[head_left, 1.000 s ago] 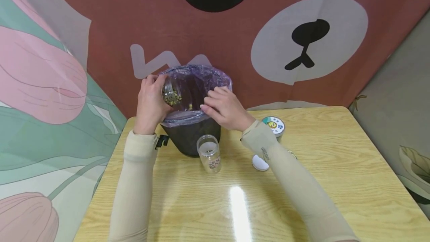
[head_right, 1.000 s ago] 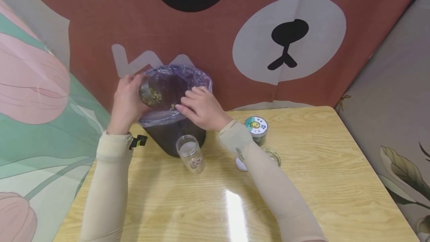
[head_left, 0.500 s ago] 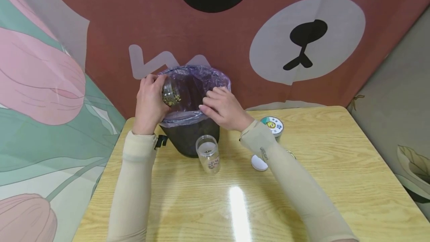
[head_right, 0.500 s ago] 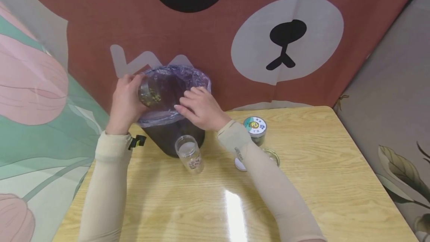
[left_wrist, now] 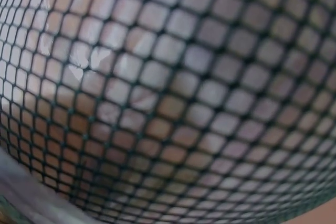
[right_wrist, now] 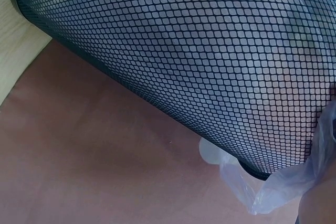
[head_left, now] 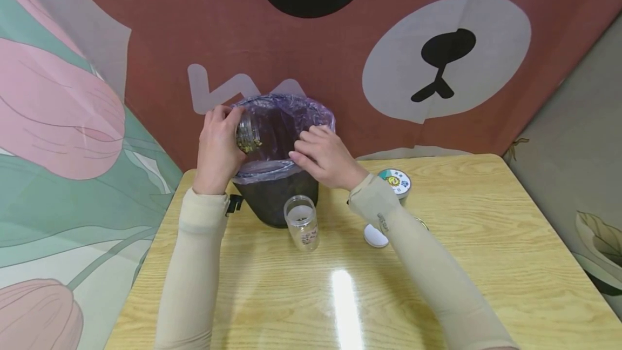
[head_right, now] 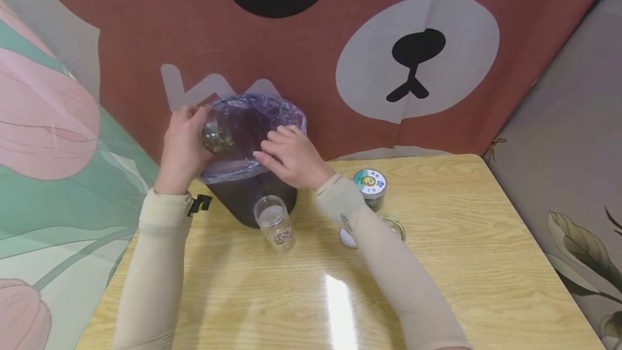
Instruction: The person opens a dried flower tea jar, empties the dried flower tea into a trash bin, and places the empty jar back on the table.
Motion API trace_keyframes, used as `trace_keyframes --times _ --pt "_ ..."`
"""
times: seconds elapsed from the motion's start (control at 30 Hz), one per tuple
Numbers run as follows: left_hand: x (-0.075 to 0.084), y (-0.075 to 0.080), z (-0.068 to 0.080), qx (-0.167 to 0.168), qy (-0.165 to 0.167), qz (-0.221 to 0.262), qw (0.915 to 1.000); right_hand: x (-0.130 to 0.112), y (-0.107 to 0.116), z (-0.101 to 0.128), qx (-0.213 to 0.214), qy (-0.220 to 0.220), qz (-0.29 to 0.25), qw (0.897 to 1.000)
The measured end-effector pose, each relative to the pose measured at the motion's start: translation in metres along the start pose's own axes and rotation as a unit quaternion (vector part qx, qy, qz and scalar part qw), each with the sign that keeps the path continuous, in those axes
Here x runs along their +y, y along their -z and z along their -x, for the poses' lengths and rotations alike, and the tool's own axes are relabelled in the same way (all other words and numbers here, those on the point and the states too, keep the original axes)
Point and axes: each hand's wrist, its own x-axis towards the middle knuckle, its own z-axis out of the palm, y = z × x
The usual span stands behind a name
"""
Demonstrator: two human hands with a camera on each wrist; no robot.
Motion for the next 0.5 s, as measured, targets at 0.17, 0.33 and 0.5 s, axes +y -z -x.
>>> trace_keyframes --times 0.17,0.33,0.5 --pt "0.0014 0.0009 -0.0001 0.003 -0.002 -0.009 1.0000 0.0002 -0.0002 0.0000 0.002 0.002 -0.002 1.000" --pt "0.0010 -0.0001 0.0001 0.007 -0.007 -0.017 0.9998 -0.0002 0.0000 -0.0002 0.002 0.002 0.000 1.000" --pt "0.0009 -0.0002 0.0001 0.011 -0.015 -0.026 0.9995 -0.0001 -0.0004 -0.0006 0.001 0.000 0.002 1.000"
